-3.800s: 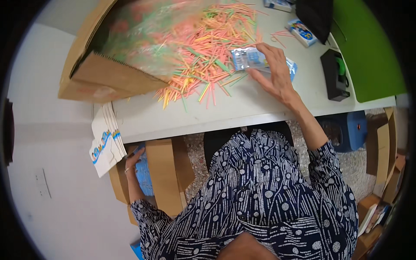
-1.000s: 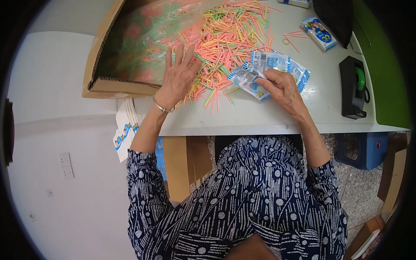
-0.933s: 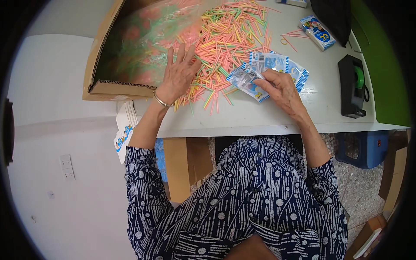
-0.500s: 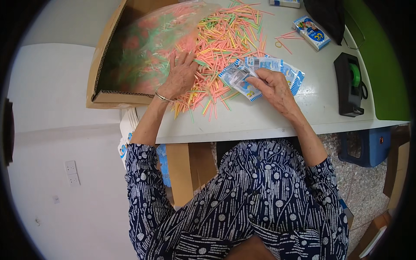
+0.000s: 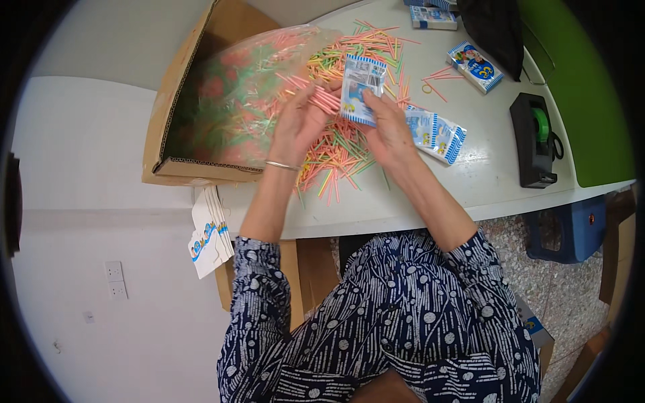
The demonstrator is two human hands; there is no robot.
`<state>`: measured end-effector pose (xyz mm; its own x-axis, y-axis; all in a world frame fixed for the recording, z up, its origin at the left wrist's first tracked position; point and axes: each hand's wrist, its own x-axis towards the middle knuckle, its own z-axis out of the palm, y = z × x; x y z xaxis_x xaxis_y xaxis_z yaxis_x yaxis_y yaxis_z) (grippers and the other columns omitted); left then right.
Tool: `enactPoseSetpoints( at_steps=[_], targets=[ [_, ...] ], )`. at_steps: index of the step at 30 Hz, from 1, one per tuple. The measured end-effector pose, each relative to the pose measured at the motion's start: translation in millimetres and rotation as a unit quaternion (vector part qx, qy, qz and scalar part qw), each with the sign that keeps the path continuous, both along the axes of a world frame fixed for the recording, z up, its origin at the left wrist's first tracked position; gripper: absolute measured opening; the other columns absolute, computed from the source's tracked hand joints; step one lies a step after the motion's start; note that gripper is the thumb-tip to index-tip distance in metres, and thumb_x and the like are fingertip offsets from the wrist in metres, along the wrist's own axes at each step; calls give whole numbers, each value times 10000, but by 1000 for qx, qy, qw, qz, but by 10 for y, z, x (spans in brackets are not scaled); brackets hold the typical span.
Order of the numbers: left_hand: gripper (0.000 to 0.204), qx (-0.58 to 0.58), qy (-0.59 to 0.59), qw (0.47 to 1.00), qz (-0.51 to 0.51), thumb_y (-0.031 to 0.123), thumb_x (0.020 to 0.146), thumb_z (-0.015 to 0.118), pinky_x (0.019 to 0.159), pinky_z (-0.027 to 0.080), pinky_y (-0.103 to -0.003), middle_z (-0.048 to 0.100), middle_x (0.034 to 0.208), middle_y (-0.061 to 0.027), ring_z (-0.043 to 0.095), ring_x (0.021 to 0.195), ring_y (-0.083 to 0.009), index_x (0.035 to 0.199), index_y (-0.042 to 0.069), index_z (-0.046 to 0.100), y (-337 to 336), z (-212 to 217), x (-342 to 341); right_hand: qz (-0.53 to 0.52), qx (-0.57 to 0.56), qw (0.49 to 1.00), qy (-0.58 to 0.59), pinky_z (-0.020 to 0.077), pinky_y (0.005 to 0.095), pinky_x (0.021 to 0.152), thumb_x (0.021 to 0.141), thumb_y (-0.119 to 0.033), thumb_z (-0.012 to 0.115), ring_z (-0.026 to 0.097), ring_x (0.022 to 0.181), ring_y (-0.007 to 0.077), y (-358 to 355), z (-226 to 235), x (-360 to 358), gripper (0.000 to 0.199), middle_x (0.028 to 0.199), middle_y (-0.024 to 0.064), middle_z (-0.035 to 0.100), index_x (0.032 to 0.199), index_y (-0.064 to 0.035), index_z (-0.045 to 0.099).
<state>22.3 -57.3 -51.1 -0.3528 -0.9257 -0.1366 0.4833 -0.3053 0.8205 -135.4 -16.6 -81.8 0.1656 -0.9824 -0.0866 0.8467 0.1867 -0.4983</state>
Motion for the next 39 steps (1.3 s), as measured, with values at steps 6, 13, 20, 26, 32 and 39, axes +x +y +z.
enactPoseSetpoints(
  at_steps=[6,13,20,26,32,39],
  targets=[
    [246,-46,57,988,136,79,925,543,875,503,-339,612,1093,-141,611,989,-203,1121,-69,537,157,-379,-459,-64,103,977,-176,466,350,932,939,-143,549,609,1008,193,-215,-325,217,210,1092,85,647,1123,-45,577],
    [171,-61,-24,976,206,85,923,562,745,529,-278,646,957,-90,636,843,-147,1013,-56,598,256,-423,-531,-65,88,979,-173,466,339,942,937,-137,554,608,993,191,-196,-317,294,203,1063,88,644,1110,-32,574],
    [216,-19,13,973,229,146,958,536,702,528,-275,644,898,-82,629,778,-133,925,-51,617,214,-310,-518,-64,63,986,-139,497,345,904,898,-129,622,613,992,192,-194,-218,255,225,1042,85,642,1094,-28,573],
    [256,-79,-44,972,216,176,981,494,813,509,-321,630,917,-109,618,885,-170,938,-55,595,142,-226,-283,-45,16,999,-7,529,324,829,881,-126,645,636,935,167,-257,-192,38,220,1005,81,656,1055,-5,588],
    [336,-101,-55,956,270,218,999,442,946,471,-397,590,1085,-192,584,1050,-298,1135,-87,478,-37,-155,-97,-28,-17,986,162,517,252,734,856,-164,678,625,800,89,-234,-130,-141,225,920,52,668,1009,-6,635],
    [352,-142,-43,970,192,292,1002,429,851,538,-372,605,1041,-192,633,984,-295,1039,-50,501,-49,201,-32,99,-107,934,327,456,206,631,842,-194,690,573,673,32,-171,-100,-364,205,794,7,664,880,7,691]
  ],
)
